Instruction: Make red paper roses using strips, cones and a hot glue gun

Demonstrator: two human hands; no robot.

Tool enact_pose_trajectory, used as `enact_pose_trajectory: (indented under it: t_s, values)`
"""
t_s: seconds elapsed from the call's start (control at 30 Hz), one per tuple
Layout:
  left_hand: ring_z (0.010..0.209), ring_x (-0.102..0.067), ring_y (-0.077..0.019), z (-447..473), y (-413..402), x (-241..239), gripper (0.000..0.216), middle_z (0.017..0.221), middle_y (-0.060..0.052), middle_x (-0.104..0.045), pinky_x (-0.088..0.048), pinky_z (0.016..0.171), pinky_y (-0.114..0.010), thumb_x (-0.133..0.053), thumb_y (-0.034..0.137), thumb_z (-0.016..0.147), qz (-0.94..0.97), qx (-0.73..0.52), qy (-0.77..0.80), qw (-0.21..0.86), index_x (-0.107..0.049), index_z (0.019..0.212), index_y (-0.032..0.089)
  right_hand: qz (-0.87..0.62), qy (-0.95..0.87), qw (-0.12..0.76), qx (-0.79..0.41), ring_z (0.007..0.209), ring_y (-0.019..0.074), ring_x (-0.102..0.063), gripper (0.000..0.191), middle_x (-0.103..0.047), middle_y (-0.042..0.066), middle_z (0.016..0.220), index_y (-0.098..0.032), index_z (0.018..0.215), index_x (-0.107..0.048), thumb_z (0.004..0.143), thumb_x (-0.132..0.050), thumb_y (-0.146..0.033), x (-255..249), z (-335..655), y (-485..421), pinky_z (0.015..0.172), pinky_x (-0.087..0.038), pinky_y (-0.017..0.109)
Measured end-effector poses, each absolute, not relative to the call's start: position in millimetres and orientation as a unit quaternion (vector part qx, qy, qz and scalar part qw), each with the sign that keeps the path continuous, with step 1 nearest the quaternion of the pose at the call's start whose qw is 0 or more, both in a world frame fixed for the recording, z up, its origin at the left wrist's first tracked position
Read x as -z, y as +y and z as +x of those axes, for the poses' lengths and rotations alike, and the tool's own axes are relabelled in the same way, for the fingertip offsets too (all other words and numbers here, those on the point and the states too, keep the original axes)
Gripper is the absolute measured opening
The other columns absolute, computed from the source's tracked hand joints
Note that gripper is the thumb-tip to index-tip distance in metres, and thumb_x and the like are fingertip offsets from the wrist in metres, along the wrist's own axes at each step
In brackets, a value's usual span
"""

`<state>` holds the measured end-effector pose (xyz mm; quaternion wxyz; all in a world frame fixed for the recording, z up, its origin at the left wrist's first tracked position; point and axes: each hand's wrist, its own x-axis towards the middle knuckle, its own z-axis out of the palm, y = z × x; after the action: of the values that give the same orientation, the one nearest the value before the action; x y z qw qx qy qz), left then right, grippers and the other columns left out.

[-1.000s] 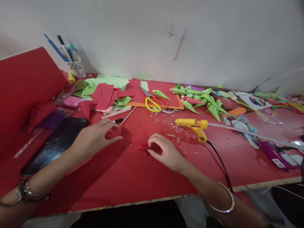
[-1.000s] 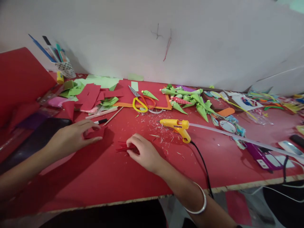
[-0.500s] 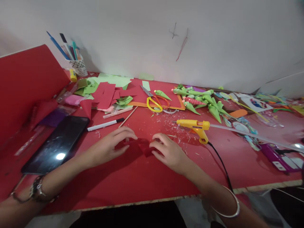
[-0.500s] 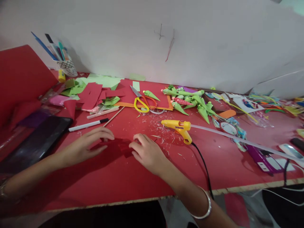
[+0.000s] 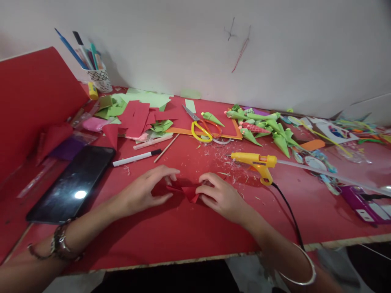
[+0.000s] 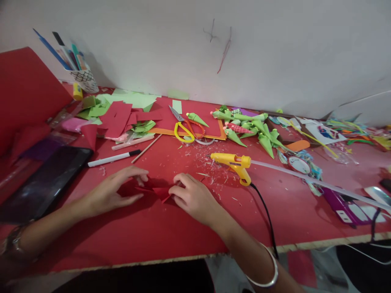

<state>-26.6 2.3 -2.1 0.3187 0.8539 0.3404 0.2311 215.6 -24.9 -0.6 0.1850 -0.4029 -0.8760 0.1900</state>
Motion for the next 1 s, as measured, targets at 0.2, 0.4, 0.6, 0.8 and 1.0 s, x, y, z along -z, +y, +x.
enact_pose_trajectory:
  t_s: [0.2,0.4,0.6,0.8,1.0]
  values:
    - [0.076,-0.056,-0.0103,-29.0,5.9,2.6,0.036,0.083,0.001,-0.056,-0.047,0.072,-0.024,-0.049,0.015,0.079,0.855,-0.271,0.355,0.264,-0.039,0.112,0.023,-0.421,-0.858,0.19,-0.226,0.089,0.0158,-0.051,0.022,-0.049,0.007,0.098,-0.02,0.09,-0.059,0.081,-0.041,-0.01,1.1,220.3,-22.5,0.078,-0.044,0.03]
    - [0.094,-0.053,-0.0168,-30.3,5.7,-1.9,0.026,0.101,-0.004,-0.054,-0.045,0.08,-0.029,-0.053,0.025,0.078,0.86,-0.226,0.366,0.276,-0.048,0.104,0.023,-0.475,-0.818,0.216,-0.241,0.082,0.0153,-0.054,0.015,-0.053,0.005,0.09,-0.02,0.089,-0.058,0.083,-0.044,-0.017,2.7,220.9,-19.1,0.075,-0.044,0.029]
    - [0.074,-0.056,-0.0125,-27.4,4.7,2.0,0.03,0.083,-0.001,-0.058,-0.046,0.068,-0.026,-0.046,0.021,0.081,0.803,-0.208,0.428,0.358,-0.044,0.111,0.024,-0.51,-0.79,0.236,-0.244,0.078,0.015,-0.054,0.014,-0.054,0.005,0.086,-0.019,0.084,-0.058,0.083,-0.044,-0.018,5.7,221.9,-12.2,0.072,-0.044,0.028]
    - [0.075,-0.056,-0.0131,-42.8,16.8,-2.1,0.021,0.083,-0.001,-0.058,-0.045,0.069,-0.026,-0.045,0.026,0.083,0.784,-0.237,0.488,0.3,-0.046,0.103,0.021,-0.53,-0.781,0.235,-0.232,0.076,0.0153,-0.052,0.01,-0.053,0.004,0.082,-0.019,0.08,-0.054,0.083,-0.045,-0.019,8.3,217.1,-10.6,0.07,-0.043,0.028]
    - [0.082,-0.057,-0.0179,-46.1,32.1,-10.0,0.021,0.091,-0.004,-0.061,-0.044,0.073,-0.03,-0.044,0.035,0.083,0.797,-0.18,0.545,0.188,-0.052,0.097,0.021,-0.559,-0.758,0.241,-0.235,0.069,0.0141,-0.051,0.003,-0.053,0.002,0.078,-0.019,0.079,-0.05,0.08,-0.047,-0.018,11.5,214.9,-10.0,0.063,-0.042,0.025]
